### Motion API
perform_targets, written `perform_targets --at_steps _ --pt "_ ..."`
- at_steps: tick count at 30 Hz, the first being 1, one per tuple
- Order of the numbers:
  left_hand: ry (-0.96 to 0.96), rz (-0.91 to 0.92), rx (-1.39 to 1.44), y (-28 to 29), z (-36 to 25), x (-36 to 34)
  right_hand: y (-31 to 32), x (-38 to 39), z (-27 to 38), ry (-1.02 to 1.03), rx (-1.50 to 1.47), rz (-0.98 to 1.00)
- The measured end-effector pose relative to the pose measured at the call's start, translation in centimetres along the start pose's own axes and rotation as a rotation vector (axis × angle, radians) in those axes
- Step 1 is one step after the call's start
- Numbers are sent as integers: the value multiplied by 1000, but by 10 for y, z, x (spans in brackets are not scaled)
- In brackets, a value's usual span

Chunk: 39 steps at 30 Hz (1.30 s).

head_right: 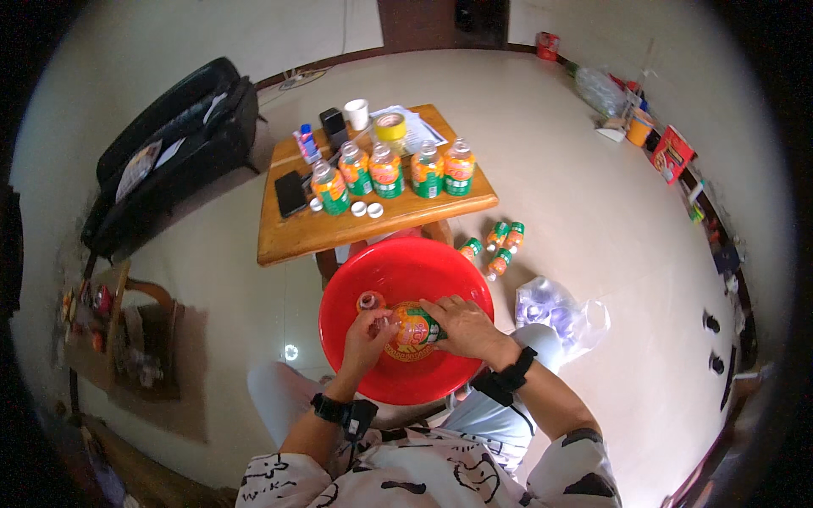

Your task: Emptying multiple bottles of juice into a red bucket.

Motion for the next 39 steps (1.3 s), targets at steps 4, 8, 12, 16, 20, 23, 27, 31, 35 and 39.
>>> perform_targets --at_steps 4,8,12,16,20,23,27,31,35,39 --pt "-45 64 330 -10 -26 11 16 8 -23 -88 -64 31" --pt "-30 91 255 -2 -11 11 53 28 -96 -495 -239 -251" --pt "-1 104 244 10 16 12 77 52 -186 -537 -254 -612" --pt "226 100 68 13 19 19 93 25 -224 -642 -273 -689" --pt "271 129 40 11 26 17 87 -25 -241 -642 -290 -624" --pt "287 131 99 7 24 15 72 -42 -257 -632 -292 -591" --pt "289 108 20 9 12 16 63 -58 -265 -602 -289 -579" --pt "330 81 63 12 10 19 66 -69 -258 -583 -374 -590" --pt "250 87 89 16 31 21 49 -76 -275 -488 -351 -665" --pt "227 50 41 18 38 27 40 -86 -277 -458 -416 -692"
Point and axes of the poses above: each hand's wrist, its own x-axis away from the middle knuckle, its own y-axis out of the back of the hand, z = x × y, the point moved 1 cm from there along -x, towards the middle knuckle, and after that the axes turned 13 degrees about y, right-handed, at the moved point
